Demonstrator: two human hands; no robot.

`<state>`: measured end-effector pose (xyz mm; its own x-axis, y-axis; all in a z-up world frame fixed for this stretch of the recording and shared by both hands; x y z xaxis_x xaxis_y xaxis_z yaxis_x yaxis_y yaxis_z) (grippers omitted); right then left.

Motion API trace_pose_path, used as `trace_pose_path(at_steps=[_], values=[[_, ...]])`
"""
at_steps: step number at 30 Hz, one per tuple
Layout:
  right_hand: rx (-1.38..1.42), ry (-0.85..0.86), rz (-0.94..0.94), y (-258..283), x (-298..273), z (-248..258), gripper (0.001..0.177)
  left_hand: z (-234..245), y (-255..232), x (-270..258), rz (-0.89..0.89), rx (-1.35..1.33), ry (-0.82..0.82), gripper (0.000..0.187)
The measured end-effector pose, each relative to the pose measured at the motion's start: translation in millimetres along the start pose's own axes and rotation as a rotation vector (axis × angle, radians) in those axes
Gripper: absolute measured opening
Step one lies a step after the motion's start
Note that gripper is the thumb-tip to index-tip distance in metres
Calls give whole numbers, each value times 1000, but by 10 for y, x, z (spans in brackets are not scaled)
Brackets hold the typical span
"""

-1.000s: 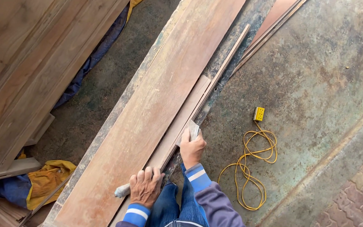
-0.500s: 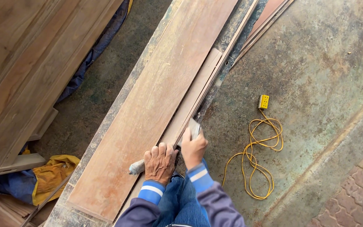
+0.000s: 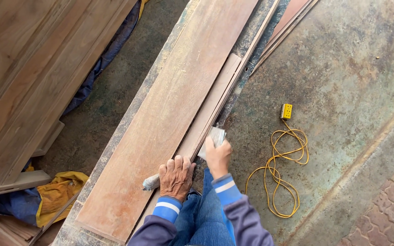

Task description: Sanding the edge of a long wooden plank with a sanding block.

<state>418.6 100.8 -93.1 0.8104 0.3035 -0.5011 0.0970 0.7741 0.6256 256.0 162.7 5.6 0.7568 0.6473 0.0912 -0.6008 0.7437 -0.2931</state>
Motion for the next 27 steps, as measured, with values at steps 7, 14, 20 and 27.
trace_pose_path(at_steps=[7, 14, 20, 27], values=[[-22, -189, 0, -4, 421, 91, 18, -8, -13, -2, -5, -15, 8, 36], [377, -185, -115, -325, 66, 173, 31, 36, -13, 27, 5, -32, -14, 35], [91, -282, 459, 482, -219, 204, 25, 13, 3, 22, 10, -35, 26, 36], [-98, -340, 303, 614, 192, 327, 23, -10, -5, 13, -14, -22, 3, 36]])
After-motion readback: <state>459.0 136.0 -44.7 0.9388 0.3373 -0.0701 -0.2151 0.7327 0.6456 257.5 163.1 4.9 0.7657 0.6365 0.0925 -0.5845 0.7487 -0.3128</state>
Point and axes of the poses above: each hand's wrist, its own x-axis towards the middle knuckle, its own z-axis out of the back of the hand, y = z × x, the point moved 8 cm from there along x, towards the middle knuckle, and after that the axes turned 12 degrees about -x, right-handed, at the moved point
